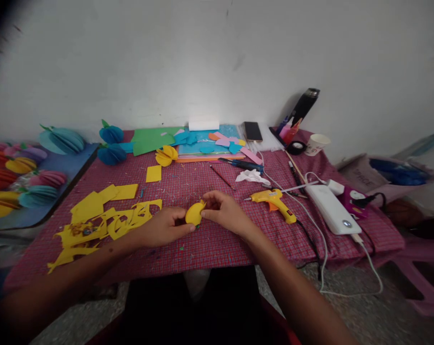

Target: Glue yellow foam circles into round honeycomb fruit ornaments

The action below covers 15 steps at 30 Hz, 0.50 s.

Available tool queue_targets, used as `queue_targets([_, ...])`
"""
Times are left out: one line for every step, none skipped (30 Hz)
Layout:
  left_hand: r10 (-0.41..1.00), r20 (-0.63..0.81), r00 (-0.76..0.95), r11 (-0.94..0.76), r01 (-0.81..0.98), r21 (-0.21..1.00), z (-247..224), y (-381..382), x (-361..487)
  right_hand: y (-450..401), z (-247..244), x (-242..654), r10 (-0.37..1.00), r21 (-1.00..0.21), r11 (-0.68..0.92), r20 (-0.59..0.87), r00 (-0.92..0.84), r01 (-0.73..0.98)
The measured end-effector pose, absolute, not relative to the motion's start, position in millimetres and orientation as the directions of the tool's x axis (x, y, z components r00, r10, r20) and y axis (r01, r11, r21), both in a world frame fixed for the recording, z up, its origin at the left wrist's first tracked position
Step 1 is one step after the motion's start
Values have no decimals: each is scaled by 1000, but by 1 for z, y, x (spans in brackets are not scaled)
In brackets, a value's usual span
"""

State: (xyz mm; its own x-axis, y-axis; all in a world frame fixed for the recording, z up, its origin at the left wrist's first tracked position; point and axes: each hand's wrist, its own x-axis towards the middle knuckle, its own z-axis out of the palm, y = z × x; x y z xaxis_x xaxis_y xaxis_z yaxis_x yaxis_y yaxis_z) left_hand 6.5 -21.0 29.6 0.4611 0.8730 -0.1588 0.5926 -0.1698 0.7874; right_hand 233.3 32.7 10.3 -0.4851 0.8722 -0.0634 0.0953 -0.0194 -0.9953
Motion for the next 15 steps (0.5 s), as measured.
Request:
queue_targets([874, -148, 464, -177, 586, 791, 29, -21, 6, 31, 10, 233, 869, -996, -14, -56, -491, 90])
queue_targets([872, -135, 471, -192, 582, 791, 28, -21, 6, 30, 9, 233, 865, -996, -10, -51, -498, 84])
queue_targets([869, -122, 479, -209, 581, 786, 27, -21, 6, 29, 9, 232, 863, -997, -10, -47, -503, 76])
queue_targets([867, -112, 486, -226, 584, 779, 26, -21, 6, 28, 8, 232, 863, -998, -13, -44, -502, 64])
queue_targets([865, -105, 491, -241, 588, 772, 26, -21, 6, 26, 8, 232, 864, -998, -20, -43, -502, 52])
queue_targets([862, -98, 498, -254, 590, 766, 26, -21, 6, 25, 8, 232, 862, -999, -29, -45, -504, 39])
queue_targets([859, -91, 505, -267, 592, 761, 25, -22, 6, 24, 9, 232, 859, -999, -40, -49, -510, 28])
queue_targets([856, -84, 511, -280, 592, 756, 25, -22, 6, 23, 10, 232, 854, -999, -51, -54, -517, 20])
queue_targets([852, -77, 518, -293, 592, 751, 25, -22, 6, 22, 11, 231, 849, -998, -59, -58, -526, 15])
queue_targets([847, -69, 528, -306, 589, 748, 26, -21, 7, 20, 13, 231, 844, -998, -64, -61, -533, 12])
queue_targets([841, -59, 538, -322, 584, 745, 26, -21, 7, 19, 14, 230, 842, -998, -65, -59, -535, 9])
queue_targets([835, -47, 548, -338, 578, 742, 25, -21, 7, 17, 14, 229, 845, -998, -61, -54, -532, 5])
queue_targets([829, -31, 558, -357, 572, 739, 25, -21, 7, 15, 15, 228, 849, -999, -54, -47, -526, 1])
queue_targets([825, -12, 565, -378, 568, 731, 25, -21, 8, 13, 15, 227, 854, -999, -46, -37, -518, -6])
queue_targets([822, 6, 569, -398, 567, 721, 25, -22, 8, 11, 15, 226, 859, -999, -38, -26, -511, -13])
